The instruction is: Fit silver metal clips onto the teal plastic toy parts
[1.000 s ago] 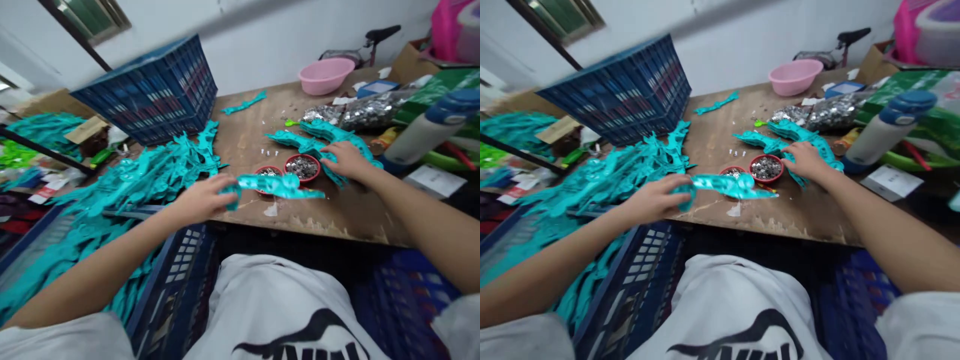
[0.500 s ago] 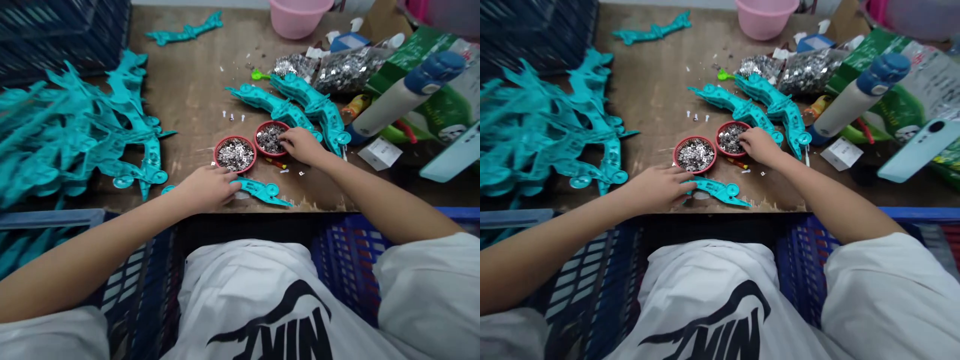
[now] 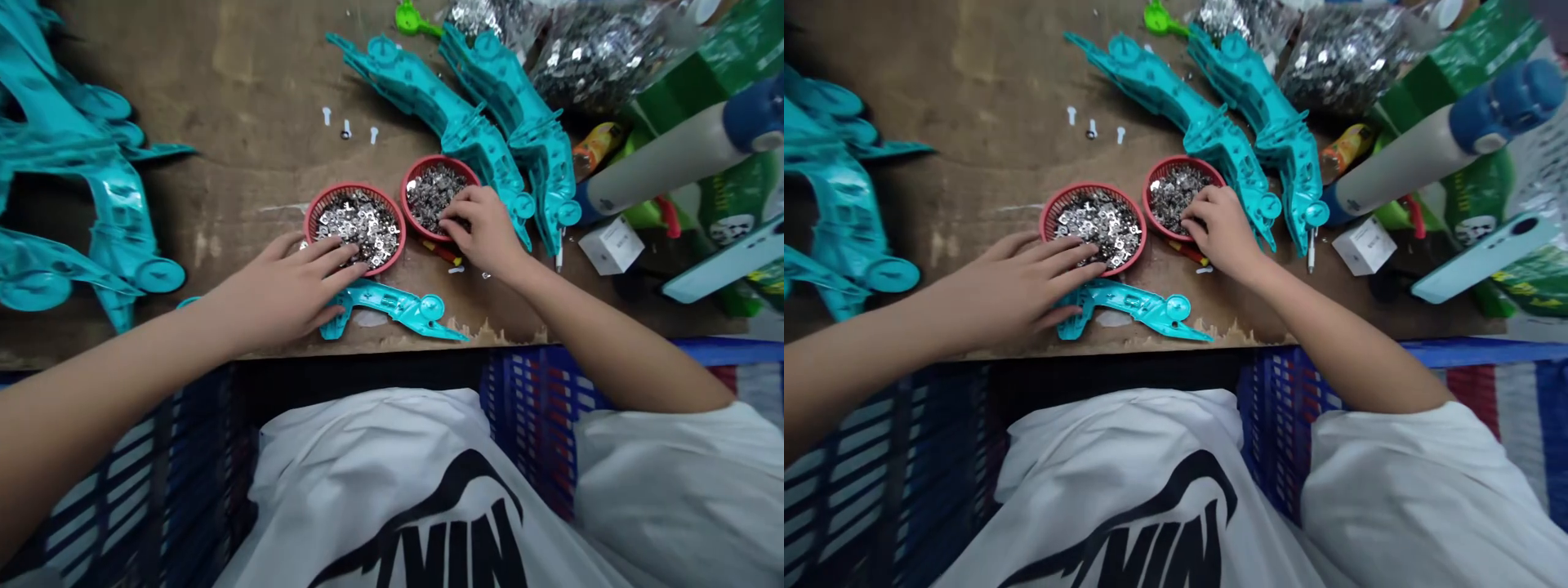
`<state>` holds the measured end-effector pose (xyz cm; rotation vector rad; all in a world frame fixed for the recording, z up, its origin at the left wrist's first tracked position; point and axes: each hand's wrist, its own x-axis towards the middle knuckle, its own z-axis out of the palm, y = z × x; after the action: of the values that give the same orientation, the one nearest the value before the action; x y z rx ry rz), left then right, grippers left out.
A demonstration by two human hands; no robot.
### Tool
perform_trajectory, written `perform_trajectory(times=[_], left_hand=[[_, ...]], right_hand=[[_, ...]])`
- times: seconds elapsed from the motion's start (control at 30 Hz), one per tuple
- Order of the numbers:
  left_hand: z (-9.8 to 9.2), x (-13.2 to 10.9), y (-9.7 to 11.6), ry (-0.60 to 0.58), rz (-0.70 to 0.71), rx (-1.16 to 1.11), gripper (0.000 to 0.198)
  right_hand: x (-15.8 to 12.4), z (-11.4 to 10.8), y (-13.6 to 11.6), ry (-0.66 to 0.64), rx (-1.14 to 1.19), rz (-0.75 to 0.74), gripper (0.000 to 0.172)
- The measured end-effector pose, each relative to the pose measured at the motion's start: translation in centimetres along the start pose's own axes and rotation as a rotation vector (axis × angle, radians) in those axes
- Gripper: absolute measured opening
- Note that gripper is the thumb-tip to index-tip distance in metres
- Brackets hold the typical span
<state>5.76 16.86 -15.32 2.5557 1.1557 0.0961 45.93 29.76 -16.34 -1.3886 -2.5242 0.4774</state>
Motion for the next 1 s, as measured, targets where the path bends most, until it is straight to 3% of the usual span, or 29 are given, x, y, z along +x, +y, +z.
perform_trajectory(times=[0.13,0.3,0.43,0.53,0.73,1.0], left_hand=[[-0.8,-0.7,1.2,-0.003,0.043,0.03,0.07],[-2.1,-0.7,1.7,0.052,0.108,0.057,0.066],[-2.9,-0.1,2.9,-0.032,0.332,0.124,0.05],[-2.1,0.0,4.1,-0.095,0.44,0.131,0.041],[0.1,-0.5,5.2,-0.189,0.344,0.086,0.055],[-0.2,-0.5,6.0,-0.27,0.324,0.129,0.059]], right_hand=[[0.0,-0.8,0.5,0.123,0.094,0.034,0.035],[0.3,-1.7,0.5,0.24,0.351,0.139,0.055],[0.6,-1.3,0.4,0.243,0.583,0.171,0.061],[0.6,-0.9,0.6,0.246,0.586,0.173,0.052],[0.7,-0.5,1.5,0.27,0.504,0.142,0.033],[0.2,-0.7,1.1,0.286,0.428,0.152,0.028]])
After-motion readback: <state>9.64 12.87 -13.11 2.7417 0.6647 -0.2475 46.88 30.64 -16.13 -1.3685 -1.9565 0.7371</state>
